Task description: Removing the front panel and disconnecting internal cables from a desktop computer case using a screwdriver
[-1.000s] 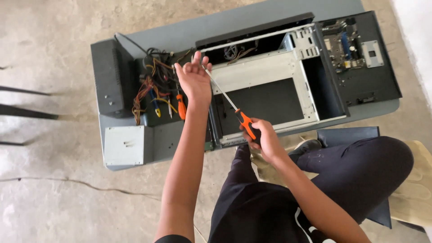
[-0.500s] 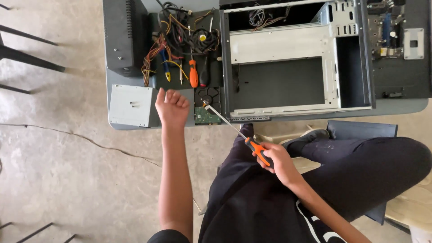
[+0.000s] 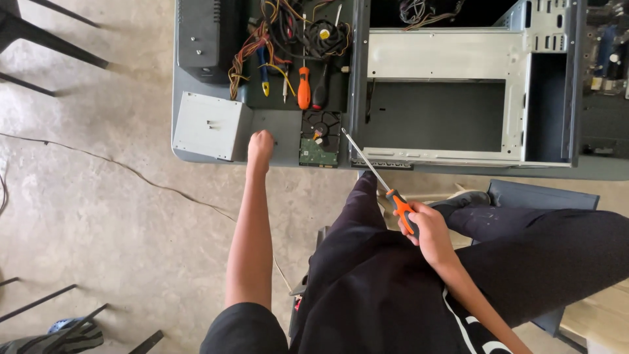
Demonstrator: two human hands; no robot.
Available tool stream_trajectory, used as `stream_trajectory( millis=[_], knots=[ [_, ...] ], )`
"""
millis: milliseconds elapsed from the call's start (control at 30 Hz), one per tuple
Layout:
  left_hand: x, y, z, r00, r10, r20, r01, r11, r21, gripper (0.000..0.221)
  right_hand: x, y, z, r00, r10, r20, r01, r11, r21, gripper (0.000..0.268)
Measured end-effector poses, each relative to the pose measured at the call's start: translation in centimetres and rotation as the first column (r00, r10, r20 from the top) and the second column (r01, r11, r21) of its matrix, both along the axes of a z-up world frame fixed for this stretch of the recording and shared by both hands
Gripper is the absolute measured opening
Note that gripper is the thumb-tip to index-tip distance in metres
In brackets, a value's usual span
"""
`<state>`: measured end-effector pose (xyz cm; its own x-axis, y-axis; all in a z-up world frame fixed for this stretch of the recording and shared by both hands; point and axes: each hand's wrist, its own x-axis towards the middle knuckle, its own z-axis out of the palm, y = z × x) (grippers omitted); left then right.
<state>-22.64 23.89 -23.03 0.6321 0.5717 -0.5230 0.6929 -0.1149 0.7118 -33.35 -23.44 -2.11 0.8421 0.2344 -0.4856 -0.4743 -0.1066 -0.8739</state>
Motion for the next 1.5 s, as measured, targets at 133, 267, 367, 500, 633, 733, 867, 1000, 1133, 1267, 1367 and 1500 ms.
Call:
stream_trajectory(
  millis=[133, 267, 367, 500, 633, 733, 867, 1000, 1133, 1267, 1367, 1500],
  knots=[
    [0.7, 1.0, 1.2, 0.881, -0.448, -0.151, 0.471, 0.806, 0.359, 0.03, 0.1, 0.2, 0.3, 1.0, 0.016, 0.001, -0.016, 1.0, -0.008, 0.033],
    [-0.1, -1.2, 5.4, 0.977, -0.186, -0.1, 0.205, 0.951, 0.231, 0.038, 0.0, 0.5, 1.0, 1.0, 0.015, 0.02, -0.014, 0.999, -0.031, 0.034],
    [-0.2, -2.2, 6.0, 0.964, -0.267, -0.015, 0.245, 0.857, 0.453, 0.03, 0.2, 0.6, 0.8, 1.0, 0.001, 0.028, 0.0, 0.999, -0.032, 0.033],
    [-0.9, -3.6, 7.5, 0.925, -0.379, 0.034, 0.276, 0.731, 0.624, 0.026, 0.4, 0.9, 1.4, 0.999, -0.036, 0.005, 0.036, 0.999, -0.025, 0.033],
    [-1.3, -3.9, 7.7, 0.916, -0.393, 0.082, 0.259, 0.735, 0.627, 0.027, 0.5, 0.6, 1.3, 0.999, -0.032, -0.01, 0.032, 0.999, -0.015, 0.034],
    [-1.4, -3.6, 7.2, 0.911, -0.394, 0.121, 0.236, 0.739, 0.63, 0.026, 0.5, 0.7, 1.4, 1.0, -0.024, -0.009, 0.024, 1.0, -0.008, 0.034],
    [-1.6, -3.2, 7.0, 0.913, -0.368, 0.175, 0.187, 0.76, 0.622, 0.027, 0.7, 0.7, 1.0, 1.0, -0.031, -0.006, 0.03, 1.0, -0.005, 0.034],
    [-2.2, -3.3, 8.0, 0.913, -0.341, 0.224, 0.157, 0.8, 0.578, 0.034, 0.8, 0.8, 1.1, 0.999, -0.031, 0.01, 0.031, 1.0, -0.007, 0.033],
    [-2.1, -4.7, 12.9, 0.914, -0.282, 0.292, 0.108, 0.862, 0.496, 0.04, 0.8, 0.3, 1.1, 0.999, -0.042, 0.024, 0.042, 0.999, 0.035, 0.034],
    [-2.2, -9.6, 20.0, 0.915, -0.098, 0.39, -0.021, 0.957, 0.29, 0.027, 1.0, 0.4, 3.6, 0.999, -0.038, -0.002, 0.037, 0.999, -0.023, 0.029],
    [-1.6, -15.2, 24.9, 0.755, -0.315, 0.575, -0.028, 0.861, 0.508, 0.013, 1.9, 0.0, 4.7, 0.985, -0.045, 0.165, 0.052, 0.998, -0.042, 0.026],
    [-0.5, -22.5, 29.0, 0.513, -0.628, 0.586, 0.093, 0.719, 0.688, 0.005, 3.2, -3.2, 5.1, 0.934, -0.027, 0.356, 0.044, 0.998, -0.039, 0.03]
  ],
)
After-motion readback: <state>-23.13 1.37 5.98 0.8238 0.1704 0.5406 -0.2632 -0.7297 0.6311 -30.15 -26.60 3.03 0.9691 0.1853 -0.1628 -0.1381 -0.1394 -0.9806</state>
